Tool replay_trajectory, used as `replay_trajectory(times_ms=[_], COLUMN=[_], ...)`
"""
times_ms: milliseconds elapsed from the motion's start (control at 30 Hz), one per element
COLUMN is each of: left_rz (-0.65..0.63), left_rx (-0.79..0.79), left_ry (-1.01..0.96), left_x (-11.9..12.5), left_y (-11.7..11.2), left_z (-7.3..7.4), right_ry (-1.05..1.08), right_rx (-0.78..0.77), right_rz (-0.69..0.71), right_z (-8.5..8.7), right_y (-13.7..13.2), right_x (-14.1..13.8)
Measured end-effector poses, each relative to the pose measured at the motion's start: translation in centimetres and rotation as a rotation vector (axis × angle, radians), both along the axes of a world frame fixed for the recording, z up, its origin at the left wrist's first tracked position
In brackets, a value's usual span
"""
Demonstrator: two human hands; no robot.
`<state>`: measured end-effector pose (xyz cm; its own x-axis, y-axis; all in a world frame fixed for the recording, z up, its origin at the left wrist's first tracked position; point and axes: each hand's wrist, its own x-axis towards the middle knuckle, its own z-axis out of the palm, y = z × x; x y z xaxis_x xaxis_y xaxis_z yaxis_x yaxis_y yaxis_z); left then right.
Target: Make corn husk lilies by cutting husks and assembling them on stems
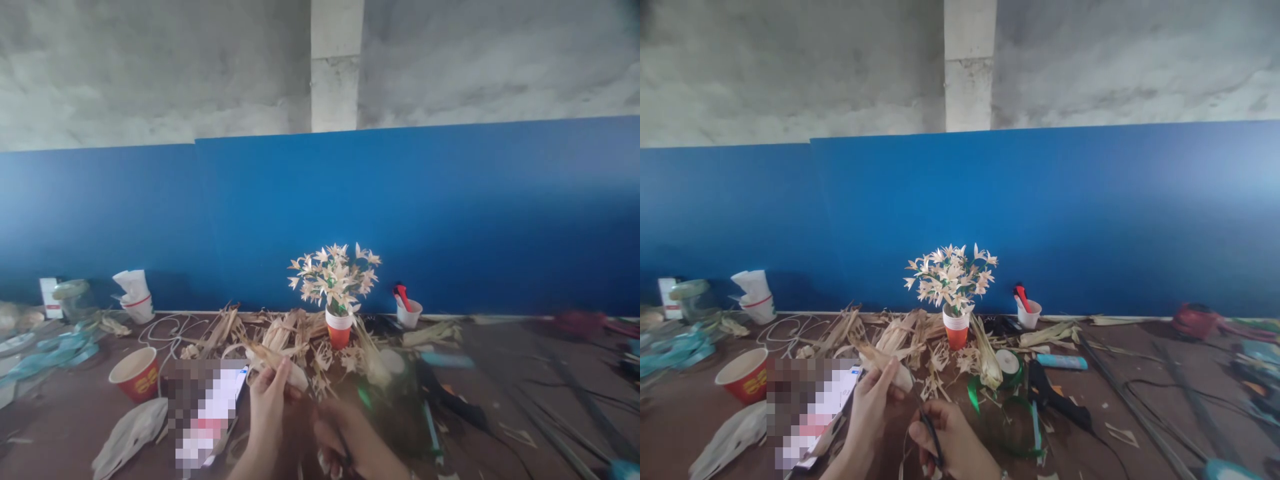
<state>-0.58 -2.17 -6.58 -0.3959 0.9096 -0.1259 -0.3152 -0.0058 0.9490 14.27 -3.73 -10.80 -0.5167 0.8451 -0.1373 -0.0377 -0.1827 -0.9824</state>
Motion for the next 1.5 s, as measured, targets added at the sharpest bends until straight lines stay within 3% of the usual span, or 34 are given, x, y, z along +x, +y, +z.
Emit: replay_trajectory(times_ms=[233,767,1033,1233,1500], left_rz=[0.006,-0.126,-0.199,-0.161,-0.097], left_rx=[-0.007,-0.016,0.012,0.041,0.016], left_ry=[-0.041,0.066,0.173,0.209,0.226], left_x=[0.1,-1.0,-1.2,-1.6,-1.7], left_y=[0.1,1.0,1.2,1.4,1.2], left_z=[0.2,-0.5,0.0,-0.1,-0.4], right_ry=[0.031,-0.129,-0.233,-0.271,-0.322], right_rx=[0.003,0.027,0.059,0.053,0.046], right_rz=[-0.051,0.048,0.115,0.199,0.192], right_z=[-0.7,1.1,3.6,3.5,3.4], right_y=[0.5,1.0,0.8,0.8,0.9], right_x=[-0.3,2.3,3.2,3.5,3.7])
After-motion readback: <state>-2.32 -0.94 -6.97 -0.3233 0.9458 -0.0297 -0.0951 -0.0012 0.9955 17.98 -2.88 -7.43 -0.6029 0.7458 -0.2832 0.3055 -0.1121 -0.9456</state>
